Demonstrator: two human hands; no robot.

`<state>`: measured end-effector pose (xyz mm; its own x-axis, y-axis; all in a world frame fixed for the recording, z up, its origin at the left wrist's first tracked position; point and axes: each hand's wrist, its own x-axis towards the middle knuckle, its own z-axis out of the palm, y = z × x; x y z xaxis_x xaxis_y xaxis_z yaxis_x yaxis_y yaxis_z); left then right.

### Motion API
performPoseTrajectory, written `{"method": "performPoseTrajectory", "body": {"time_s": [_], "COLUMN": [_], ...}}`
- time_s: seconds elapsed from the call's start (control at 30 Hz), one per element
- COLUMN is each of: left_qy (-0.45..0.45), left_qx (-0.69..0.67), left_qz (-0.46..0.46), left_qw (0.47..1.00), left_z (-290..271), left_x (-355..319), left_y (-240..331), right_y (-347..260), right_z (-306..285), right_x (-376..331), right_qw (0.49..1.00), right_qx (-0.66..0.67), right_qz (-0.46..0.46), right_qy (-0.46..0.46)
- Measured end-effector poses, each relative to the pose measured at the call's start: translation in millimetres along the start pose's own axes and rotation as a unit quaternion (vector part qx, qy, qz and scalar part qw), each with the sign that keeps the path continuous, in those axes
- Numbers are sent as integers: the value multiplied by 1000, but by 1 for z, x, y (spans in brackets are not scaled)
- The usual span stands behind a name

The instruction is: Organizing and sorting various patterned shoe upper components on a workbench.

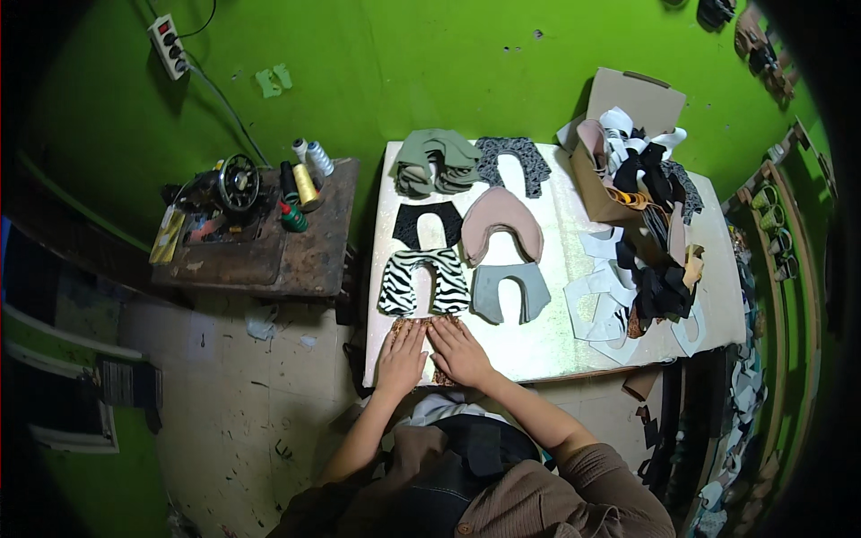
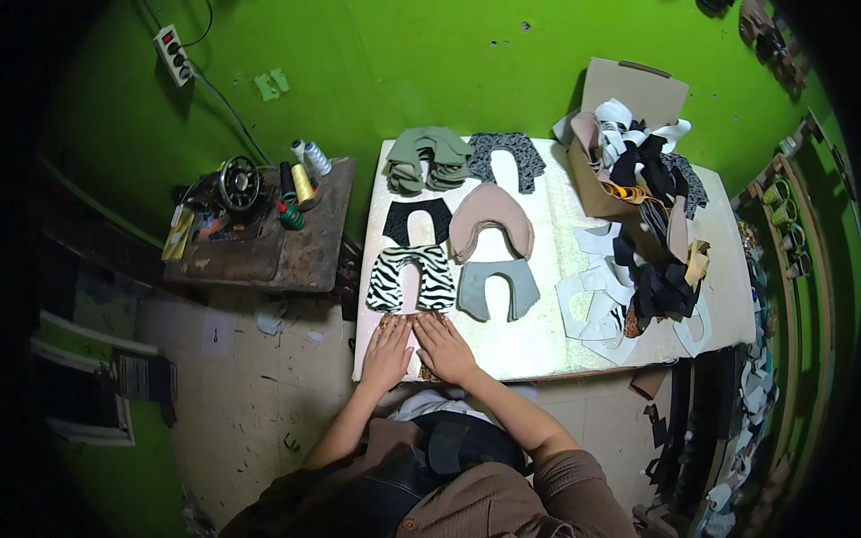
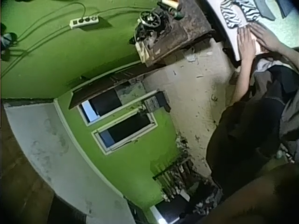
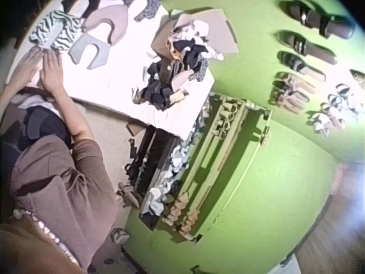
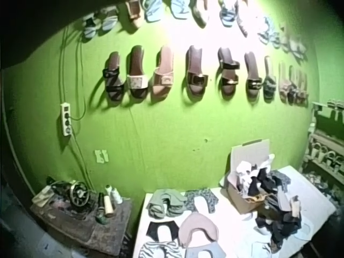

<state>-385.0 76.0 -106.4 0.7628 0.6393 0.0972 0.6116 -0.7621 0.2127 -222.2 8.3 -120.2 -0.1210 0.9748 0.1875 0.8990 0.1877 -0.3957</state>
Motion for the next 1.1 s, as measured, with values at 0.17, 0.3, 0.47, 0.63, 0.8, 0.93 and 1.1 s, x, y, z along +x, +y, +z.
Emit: {"method": "performPoseTrajectory", "body": {"time_s": [0.17, 0.3, 0.47, 0.63, 0.8, 0.93, 1.1], "left_qy": [60, 113, 134, 112, 76, 53, 20], "left_qx": [-55, -91, -117, -185, -239, -256, -259], "left_qz": [17, 61, 122, 155, 207, 184, 127], "left_qw": [997, 988, 977, 964, 946, 948, 957], "left_z": [-5, -8, 6, 27, 44, 54, 64], "left_x": [7, 29, 61, 103, 152, 170, 172], "left_y": [9, 33, 95, 175, 264, 308, 350], "right_y": [5, 16, 63, 121, 192, 213, 258], "right_z": [-10, -47, -91, -143, -173, -199, -200], "right_x": [-10, -33, -84, -133, -188, -219, -256], "right_qw": [1000, 994, 986, 973, 973, 961, 955], "right_qx": [28, 85, 108, 86, -3, -223, -246], "right_qz": [-6, 18, 76, 161, 211, 161, 160], "right_qy": [8, 68, 105, 142, 89, 28, 33]}}
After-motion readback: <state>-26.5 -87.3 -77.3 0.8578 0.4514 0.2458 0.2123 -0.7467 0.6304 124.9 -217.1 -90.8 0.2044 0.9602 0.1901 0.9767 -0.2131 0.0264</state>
